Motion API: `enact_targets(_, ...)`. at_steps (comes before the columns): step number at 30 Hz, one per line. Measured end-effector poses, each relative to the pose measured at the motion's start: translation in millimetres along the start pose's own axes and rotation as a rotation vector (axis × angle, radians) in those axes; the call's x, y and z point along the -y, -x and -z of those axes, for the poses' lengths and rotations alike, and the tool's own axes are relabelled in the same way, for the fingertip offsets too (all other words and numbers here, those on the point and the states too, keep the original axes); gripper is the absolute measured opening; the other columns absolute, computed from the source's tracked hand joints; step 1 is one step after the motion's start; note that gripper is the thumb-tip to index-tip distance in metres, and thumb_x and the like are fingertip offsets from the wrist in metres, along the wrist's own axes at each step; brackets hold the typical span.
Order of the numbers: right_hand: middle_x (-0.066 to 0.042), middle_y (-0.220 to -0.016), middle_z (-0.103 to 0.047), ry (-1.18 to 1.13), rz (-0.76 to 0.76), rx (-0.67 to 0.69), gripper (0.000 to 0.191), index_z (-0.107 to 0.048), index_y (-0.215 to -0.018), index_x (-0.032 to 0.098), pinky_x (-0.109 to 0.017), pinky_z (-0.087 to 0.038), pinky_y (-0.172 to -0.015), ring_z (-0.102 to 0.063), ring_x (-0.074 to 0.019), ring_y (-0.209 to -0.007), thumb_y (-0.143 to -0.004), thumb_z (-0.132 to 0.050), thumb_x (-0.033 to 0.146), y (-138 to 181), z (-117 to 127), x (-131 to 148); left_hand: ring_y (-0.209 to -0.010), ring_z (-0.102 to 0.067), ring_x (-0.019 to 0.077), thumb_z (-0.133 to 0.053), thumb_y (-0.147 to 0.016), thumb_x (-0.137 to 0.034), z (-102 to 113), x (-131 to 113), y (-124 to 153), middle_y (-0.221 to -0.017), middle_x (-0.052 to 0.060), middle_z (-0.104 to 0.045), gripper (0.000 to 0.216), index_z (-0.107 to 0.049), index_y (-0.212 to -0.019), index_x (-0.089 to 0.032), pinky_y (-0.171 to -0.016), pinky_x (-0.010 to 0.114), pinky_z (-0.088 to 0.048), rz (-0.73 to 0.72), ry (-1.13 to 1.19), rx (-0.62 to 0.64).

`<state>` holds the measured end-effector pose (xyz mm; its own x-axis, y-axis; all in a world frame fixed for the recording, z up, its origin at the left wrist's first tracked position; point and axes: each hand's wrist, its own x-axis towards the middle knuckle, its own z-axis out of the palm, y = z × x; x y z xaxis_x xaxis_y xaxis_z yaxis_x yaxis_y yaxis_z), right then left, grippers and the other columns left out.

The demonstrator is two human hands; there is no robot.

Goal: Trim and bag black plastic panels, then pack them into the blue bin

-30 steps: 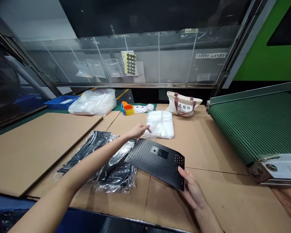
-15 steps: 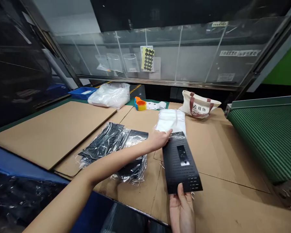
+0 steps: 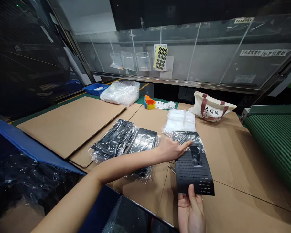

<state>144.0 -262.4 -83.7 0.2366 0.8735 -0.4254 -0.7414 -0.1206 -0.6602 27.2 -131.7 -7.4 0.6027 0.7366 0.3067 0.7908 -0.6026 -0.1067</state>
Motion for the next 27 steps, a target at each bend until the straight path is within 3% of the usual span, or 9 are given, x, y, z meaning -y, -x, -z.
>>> enact_targets(4,0.005,-0.077,-0.076,0.090,-0.134,0.010,0.041,-0.072,-0.072,0.027,-0.013,-0.057,-0.054,-0.069,-0.0106,-0.061,-0.039,-0.095,0.034,-2,0,3,-0.056,-0.067,0.0201,-0.038,-0.098,-0.027,6,-4,5,-0.062,0.010,-0.068,0.042,-0.056,-0.134,-0.015,-0.044,0.025,-0.037,-0.028,-0.003,-0.022)
enact_targets(8,0.006,-0.077,-0.074,0.003,-0.039,-0.049,0.040,-0.069,-0.073,0.025,-0.014,-0.058,-0.064,-0.069,-0.0091,-0.067,-0.043,-0.094,0.034,-1,-6,11,-0.051,-0.064,0.0175,-0.038,-0.098,-0.027,10,-8,9,-0.059,0.006,-0.066,0.042,-0.052,-0.137,-0.017,-0.043,0.023,-0.037,-0.093,-0.041,-0.009)
enact_targets(12,0.006,-0.071,-0.072,0.045,-0.176,-0.052,0.044,-0.066,-0.066,0.021,-0.014,-0.054,-0.050,-0.066,-0.0098,-0.060,-0.034,-0.095,0.026,3,-12,11,-0.055,-0.066,0.0174,-0.033,-0.100,-0.027,10,-15,11,-0.064,0.007,-0.068,0.043,-0.050,-0.138,-0.017,-0.044,0.023,-0.036,-0.075,-0.037,-0.004)
enact_targets(17,0.002,-0.088,-0.076,-0.016,0.050,0.006,0.038,-0.070,-0.084,0.024,-0.019,-0.058,-0.071,-0.069,-0.0116,-0.078,-0.055,-0.089,0.037,4,-10,1,-0.052,-0.065,0.0162,-0.036,-0.100,-0.032,10,-24,15,-0.061,0.004,-0.067,0.043,-0.048,-0.140,-0.022,-0.042,0.022,-0.031,-0.144,-0.032,-0.004)
enact_targets(21,0.001,-0.083,-0.075,0.108,-0.135,0.034,0.041,-0.071,-0.079,0.022,-0.015,-0.054,-0.051,-0.070,-0.0139,-0.071,-0.045,-0.092,0.031,6,-8,-4,-0.051,-0.063,0.0150,-0.036,-0.100,-0.029,15,-25,17,-0.062,0.006,-0.067,0.043,-0.051,-0.139,-0.020,-0.040,0.023,-0.028,-0.122,-0.044,-0.046)
enact_targets(27,0.003,-0.089,-0.075,-0.024,0.049,0.002,0.035,-0.072,-0.083,0.025,-0.019,-0.057,-0.076,-0.069,-0.0121,-0.079,-0.055,-0.088,0.037,4,-12,-6,-0.049,-0.062,0.0161,-0.034,-0.100,-0.036,19,-36,26,-0.063,0.006,-0.067,0.044,-0.048,-0.140,-0.026,-0.039,0.023,-0.031,-0.164,-0.004,0.005)
